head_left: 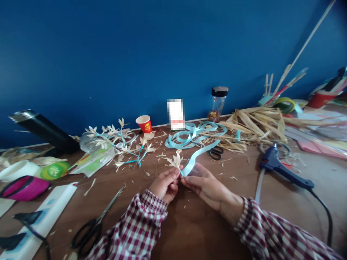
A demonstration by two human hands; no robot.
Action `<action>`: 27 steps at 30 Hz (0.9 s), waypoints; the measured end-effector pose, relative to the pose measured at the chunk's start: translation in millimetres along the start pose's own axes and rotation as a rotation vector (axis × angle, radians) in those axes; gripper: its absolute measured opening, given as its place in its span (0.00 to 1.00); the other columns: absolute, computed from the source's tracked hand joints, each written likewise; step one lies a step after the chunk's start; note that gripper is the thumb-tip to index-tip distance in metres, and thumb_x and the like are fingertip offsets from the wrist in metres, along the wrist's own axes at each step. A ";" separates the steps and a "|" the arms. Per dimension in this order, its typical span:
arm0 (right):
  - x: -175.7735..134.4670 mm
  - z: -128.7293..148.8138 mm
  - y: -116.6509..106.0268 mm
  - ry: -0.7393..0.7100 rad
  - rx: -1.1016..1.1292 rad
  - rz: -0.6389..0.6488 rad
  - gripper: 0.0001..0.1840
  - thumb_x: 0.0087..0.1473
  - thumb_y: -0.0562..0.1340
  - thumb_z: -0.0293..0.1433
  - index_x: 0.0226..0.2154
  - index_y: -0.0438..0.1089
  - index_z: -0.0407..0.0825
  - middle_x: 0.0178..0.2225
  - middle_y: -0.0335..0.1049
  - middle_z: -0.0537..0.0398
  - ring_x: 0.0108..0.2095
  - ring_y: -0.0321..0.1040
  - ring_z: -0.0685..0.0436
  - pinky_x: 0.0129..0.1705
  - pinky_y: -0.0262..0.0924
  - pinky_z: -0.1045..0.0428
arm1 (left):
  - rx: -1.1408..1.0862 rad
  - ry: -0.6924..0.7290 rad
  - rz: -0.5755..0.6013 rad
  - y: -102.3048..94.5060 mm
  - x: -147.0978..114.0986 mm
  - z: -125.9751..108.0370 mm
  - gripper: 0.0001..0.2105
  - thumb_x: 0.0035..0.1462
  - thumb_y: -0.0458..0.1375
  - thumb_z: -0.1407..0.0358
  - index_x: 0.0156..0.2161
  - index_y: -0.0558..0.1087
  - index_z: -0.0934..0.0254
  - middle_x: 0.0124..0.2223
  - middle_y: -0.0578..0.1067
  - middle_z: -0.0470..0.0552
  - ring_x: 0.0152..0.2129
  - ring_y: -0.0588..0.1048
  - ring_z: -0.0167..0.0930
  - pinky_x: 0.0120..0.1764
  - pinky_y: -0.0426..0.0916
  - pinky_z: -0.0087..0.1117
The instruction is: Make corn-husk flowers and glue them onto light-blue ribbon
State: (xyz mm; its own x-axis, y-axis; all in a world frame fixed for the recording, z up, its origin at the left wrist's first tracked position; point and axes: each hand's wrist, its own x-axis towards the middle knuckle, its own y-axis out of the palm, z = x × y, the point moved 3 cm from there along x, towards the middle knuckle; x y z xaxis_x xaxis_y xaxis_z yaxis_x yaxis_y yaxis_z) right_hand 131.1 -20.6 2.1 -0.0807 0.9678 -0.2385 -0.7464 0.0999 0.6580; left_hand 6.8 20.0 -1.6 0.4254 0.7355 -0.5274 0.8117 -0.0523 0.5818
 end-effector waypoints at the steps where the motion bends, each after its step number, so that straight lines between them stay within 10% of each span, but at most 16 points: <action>1: 0.1 0.2 -0.1 0.004 0.005 0.002 0.19 0.35 0.69 0.24 0.34 0.67 0.50 0.30 0.72 0.60 0.32 0.70 0.50 0.41 0.66 0.52 | -0.002 0.006 -0.001 -0.3 0.6 0.9 0.05 0.48 0.62 0.74 0.33 0.75 0.69 0.21 0.65 0.42 0.13 0.61 0.14 0.13 0.58 0.10; 27: -1.6 6.2 2.6 -0.140 -0.128 -0.035 0.17 0.37 0.69 0.26 0.32 0.65 0.47 0.31 0.70 0.58 0.30 0.67 0.52 0.33 0.61 0.56 | 0.066 0.162 -0.121 1.3 2.9 4.1 0.10 0.36 0.69 0.68 0.26 0.74 0.70 0.18 0.66 0.41 0.13 0.64 0.16 0.14 0.62 0.14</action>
State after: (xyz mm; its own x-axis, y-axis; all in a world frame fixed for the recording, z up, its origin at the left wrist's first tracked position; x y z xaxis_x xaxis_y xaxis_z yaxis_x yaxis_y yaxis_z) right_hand 133.3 -20.4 8.6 0.0326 0.9878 -0.1523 -0.8260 0.1124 0.5523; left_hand 10.7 19.4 -5.0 0.2581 0.8377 -0.4814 0.8794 0.0027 0.4761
